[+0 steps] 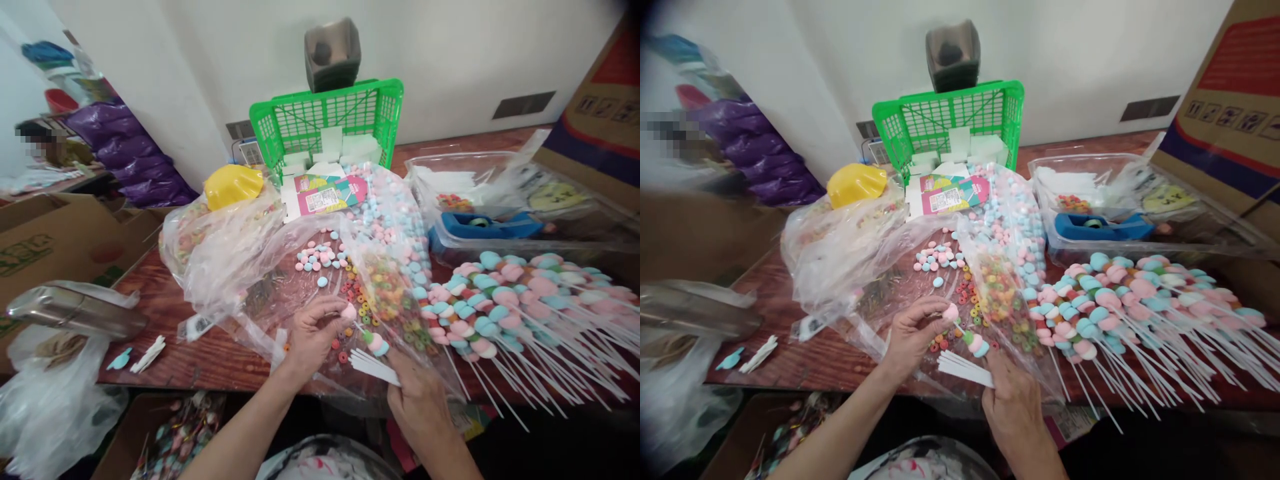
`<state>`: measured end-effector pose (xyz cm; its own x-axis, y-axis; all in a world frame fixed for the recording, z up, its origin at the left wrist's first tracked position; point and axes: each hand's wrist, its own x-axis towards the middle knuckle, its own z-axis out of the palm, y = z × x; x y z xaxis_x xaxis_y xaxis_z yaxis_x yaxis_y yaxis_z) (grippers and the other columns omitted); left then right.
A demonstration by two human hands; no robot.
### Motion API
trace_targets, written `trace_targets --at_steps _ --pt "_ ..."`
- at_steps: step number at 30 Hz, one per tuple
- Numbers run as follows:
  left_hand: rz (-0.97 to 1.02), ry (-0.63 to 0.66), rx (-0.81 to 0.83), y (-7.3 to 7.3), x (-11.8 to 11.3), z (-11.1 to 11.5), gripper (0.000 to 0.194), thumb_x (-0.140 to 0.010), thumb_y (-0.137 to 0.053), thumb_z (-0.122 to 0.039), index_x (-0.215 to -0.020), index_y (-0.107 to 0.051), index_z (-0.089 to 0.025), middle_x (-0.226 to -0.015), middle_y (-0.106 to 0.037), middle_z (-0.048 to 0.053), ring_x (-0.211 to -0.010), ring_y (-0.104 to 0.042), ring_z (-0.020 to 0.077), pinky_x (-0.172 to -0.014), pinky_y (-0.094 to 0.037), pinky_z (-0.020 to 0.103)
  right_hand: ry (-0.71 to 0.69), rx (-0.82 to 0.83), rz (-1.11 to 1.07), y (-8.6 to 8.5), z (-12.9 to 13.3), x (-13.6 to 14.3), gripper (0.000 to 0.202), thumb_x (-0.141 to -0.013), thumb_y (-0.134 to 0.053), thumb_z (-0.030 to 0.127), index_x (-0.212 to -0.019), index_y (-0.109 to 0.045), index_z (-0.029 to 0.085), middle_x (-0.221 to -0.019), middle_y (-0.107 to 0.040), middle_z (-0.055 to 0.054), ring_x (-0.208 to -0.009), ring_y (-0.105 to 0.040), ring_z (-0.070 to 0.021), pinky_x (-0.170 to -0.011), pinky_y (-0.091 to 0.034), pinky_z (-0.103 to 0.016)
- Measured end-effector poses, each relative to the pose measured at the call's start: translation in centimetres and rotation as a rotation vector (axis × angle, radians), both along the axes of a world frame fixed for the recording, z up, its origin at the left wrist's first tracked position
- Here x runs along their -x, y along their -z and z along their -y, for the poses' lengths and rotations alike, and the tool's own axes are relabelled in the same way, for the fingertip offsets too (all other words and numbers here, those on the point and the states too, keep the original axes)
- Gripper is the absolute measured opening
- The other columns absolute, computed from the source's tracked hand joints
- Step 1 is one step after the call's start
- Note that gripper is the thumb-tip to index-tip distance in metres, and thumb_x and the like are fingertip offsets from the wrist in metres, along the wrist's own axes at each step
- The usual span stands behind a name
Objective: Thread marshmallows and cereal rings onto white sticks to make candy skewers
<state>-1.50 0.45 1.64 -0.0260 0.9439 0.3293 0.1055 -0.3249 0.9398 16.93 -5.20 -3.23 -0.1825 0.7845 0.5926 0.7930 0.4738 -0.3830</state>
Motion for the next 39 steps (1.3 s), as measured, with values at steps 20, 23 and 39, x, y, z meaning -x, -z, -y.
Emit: trace_targets --at_steps 20,23,39 --pt "-0.349 0.022 -0.335 1.8 -0.4 0.3 0.030 -0.083 -0.057 -0.009 -0.101 -0.069 -0.029 -0.088 -0.074 0.004 -0.079 -0.069 0.0167 -0.071 -0.056 0.029 -0.124 0.053 -0.112 6.0 0.4 2.3 0.066 -0.064 -0.040 0.000 -0.126 -0.057 0.018 -0.088 -0.075 -0.007 -0.062 -0.071 -0.0216 -0.051 -0.056 -0.027" --pt "-0.317 0.038 -0.306 1.9 -0.8 0.3 0.029 -0.083 -0.058 -0.010 -0.102 -0.070 -0.029 -0.091 -0.073 0.006 -0.082 -0.068 0.0181 -0.074 -0.056 0.030 -0.090 0.031 -0.111 6.5 0.2 2.7 0.059 -0.069 -0.042 0.001 -0.123 -0.060 0.019 -0.083 -0.075 -0.008 -0.057 -0.069 -0.0211 -0.050 -0.056 -0.026" --pt "-0.192 0.105 -0.008 2.5 -3.8 2.9 0.028 -0.090 -0.053 -0.030 -0.113 -0.068 -0.024 -0.113 -0.069 0.008 -0.105 -0.064 0.0220 -0.092 -0.052 0.038 -0.040 0.069 -0.228 1.4 0.3 2.3 0.044 -0.074 -0.036 0.001 -0.104 -0.067 0.011 -0.066 -0.071 -0.006 -0.053 -0.066 -0.0176 -0.050 -0.052 -0.025"
